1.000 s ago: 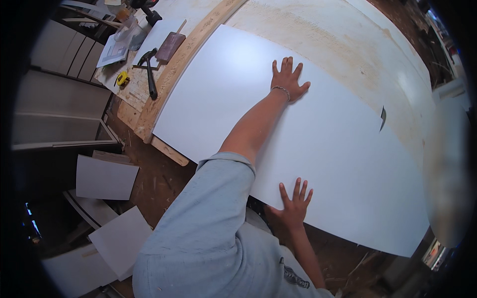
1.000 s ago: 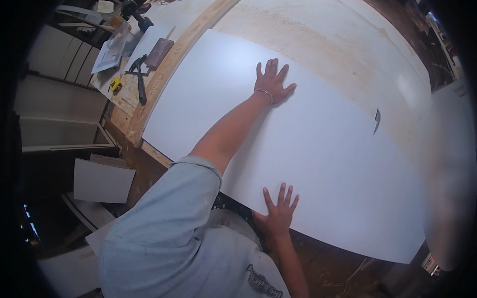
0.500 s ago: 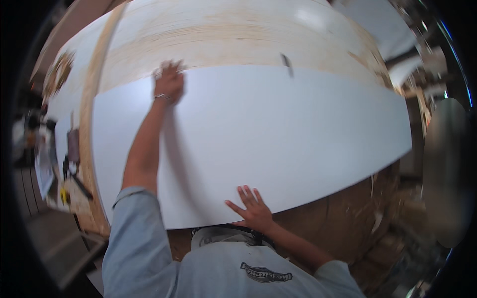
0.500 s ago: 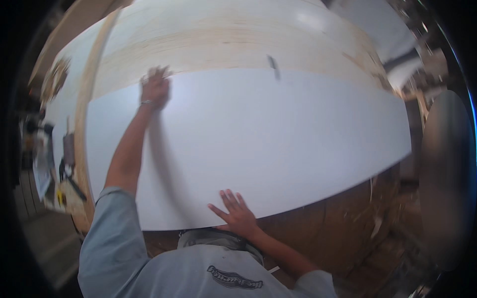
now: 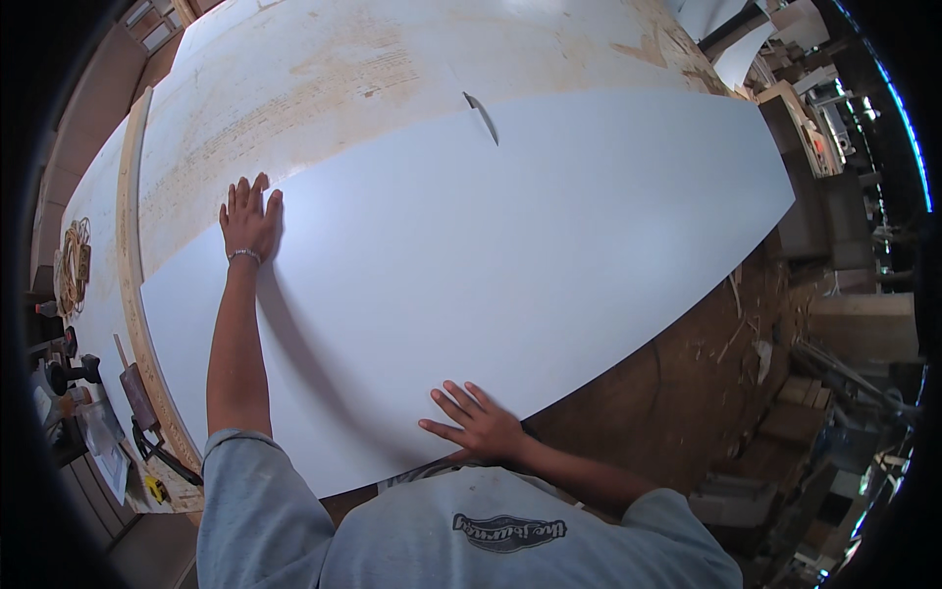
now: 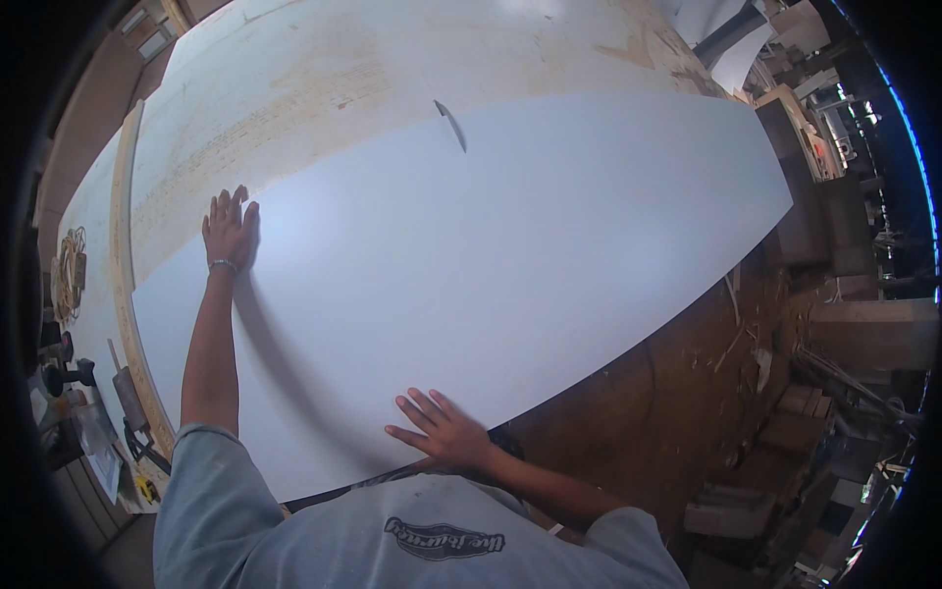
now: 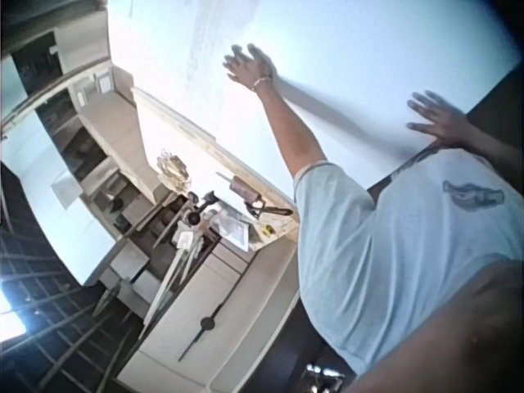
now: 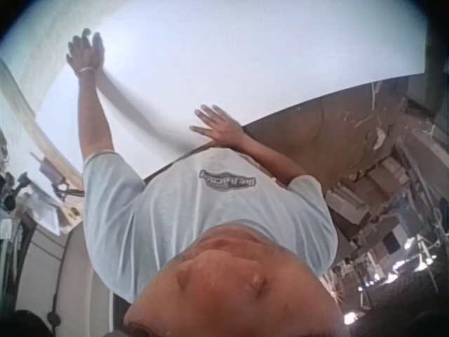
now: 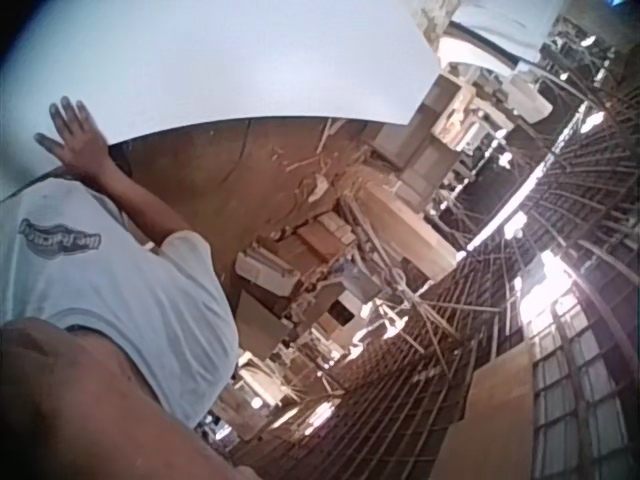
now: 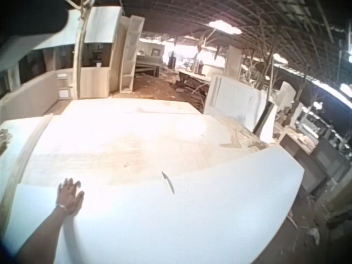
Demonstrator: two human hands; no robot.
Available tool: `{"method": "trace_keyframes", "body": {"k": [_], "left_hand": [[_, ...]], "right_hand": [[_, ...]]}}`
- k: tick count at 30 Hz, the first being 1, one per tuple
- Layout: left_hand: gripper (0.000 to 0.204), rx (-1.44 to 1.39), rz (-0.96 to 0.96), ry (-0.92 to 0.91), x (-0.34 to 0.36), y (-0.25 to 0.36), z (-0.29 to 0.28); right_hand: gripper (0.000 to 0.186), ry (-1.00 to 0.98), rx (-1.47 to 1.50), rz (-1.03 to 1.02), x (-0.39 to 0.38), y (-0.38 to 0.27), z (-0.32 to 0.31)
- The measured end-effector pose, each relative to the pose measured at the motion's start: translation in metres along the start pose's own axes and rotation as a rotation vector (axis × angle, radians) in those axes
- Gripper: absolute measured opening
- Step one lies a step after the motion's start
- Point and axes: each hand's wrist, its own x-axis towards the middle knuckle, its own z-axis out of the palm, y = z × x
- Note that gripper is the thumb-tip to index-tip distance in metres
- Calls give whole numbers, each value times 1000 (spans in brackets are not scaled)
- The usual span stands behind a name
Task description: The person feeds a large white board through a spinning table saw to cut it into smaller sections, carries the cut pieces to a stack on the floor, and then measures a board with a tape measure and marks it with a pencil.
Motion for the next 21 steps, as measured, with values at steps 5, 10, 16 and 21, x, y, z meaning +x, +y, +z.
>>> {"method": "trace_keyframes", "body": {"k": [5, 10, 16, 21], "left_hand": [[61, -3, -5, -8, 19, -2, 0], [62, -14, -13, 6, 38, -7, 2], [68, -31, -22, -18, 55, -7, -1], [69, -31, -23, -33, 69, 0, -5]], "right_hand": [[89, 41, -44, -3, 15, 11, 3], [95, 16, -46, -8, 32, 19, -3], [99, 4, -102, -15, 47, 25, -9], [99, 17, -139, -11, 57, 33, -10]]}}
